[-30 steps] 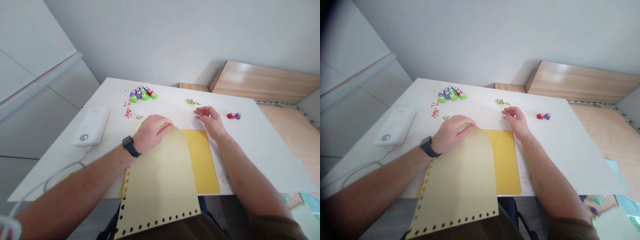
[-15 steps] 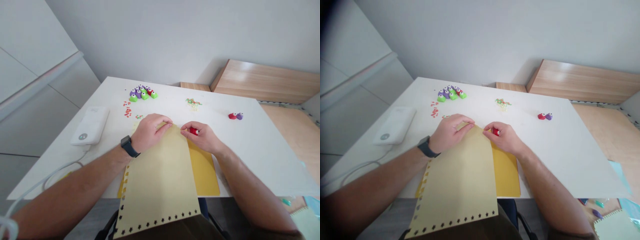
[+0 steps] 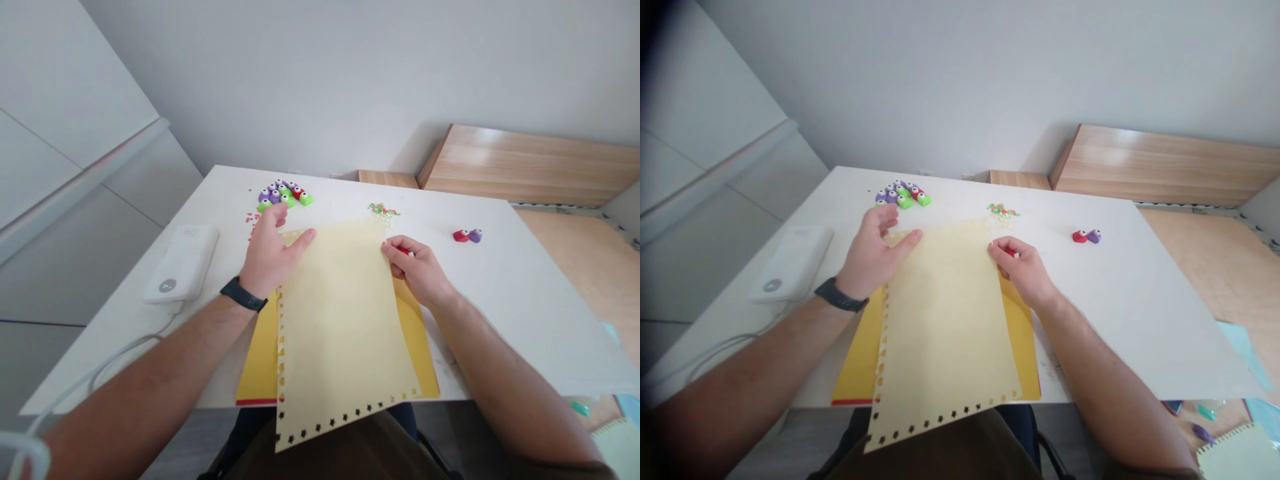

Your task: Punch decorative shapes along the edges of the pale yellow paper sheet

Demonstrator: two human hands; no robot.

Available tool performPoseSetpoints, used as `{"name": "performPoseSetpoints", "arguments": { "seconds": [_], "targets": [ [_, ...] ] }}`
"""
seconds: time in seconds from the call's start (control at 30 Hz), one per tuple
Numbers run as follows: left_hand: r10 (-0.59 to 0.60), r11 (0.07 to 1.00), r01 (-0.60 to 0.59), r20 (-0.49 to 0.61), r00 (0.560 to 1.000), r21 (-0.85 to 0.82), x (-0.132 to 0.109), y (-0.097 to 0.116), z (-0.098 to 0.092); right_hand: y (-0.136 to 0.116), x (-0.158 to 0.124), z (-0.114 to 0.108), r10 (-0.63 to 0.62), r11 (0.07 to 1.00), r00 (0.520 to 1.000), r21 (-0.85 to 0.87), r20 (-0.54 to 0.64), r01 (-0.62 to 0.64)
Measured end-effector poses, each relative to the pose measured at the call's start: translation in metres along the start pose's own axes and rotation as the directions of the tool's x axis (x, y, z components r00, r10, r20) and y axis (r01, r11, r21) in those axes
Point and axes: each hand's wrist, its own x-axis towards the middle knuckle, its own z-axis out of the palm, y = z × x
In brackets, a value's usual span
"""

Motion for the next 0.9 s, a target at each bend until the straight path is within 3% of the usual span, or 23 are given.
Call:
{"name": "performPoseSetpoints", "arguments": {
  "seconds": [0.17,0.37,0.47,0.6,0.8,0.9],
  "targets": [
    [-0.252,0.915,0.267,0.087,0.964,-0.302,0.004,-0.003,0.000,0.000,0.000,0.004,0.052,0.993,0.998,0.109,-0.023,-0.050],
    [-0.354,0.782,0.382,0.153,0.922,-0.492,0.009,0.008,-0.003,0.001,0.006,-0.001,0.039,0.990,0.996,0.141,-0.074,-0.028],
    [-0.366,0.734,0.436,0.238,0.900,-0.521,0.010,0.014,-0.005,0.003,0.008,-0.004,0.019,0.987,0.996,0.159,-0.084,-0.006],
    [-0.312,0.740,0.425,0.293,0.904,-0.522,0.011,0.021,-0.008,0.003,0.009,-0.006,-0.003,0.982,0.998,0.187,-0.066,0.015],
    [-0.247,0.786,0.308,0.184,0.951,-0.536,0.012,0.025,-0.014,-0.001,0.008,-0.006,-0.013,0.974,0.998,0.225,-0.060,0.026],
    [-0.216,0.754,0.315,0.236,0.948,-0.576,0.008,0.023,-0.018,-0.001,0.007,-0.005,-0.003,0.974,0.999,0.225,-0.046,0.013]
  ]
}}
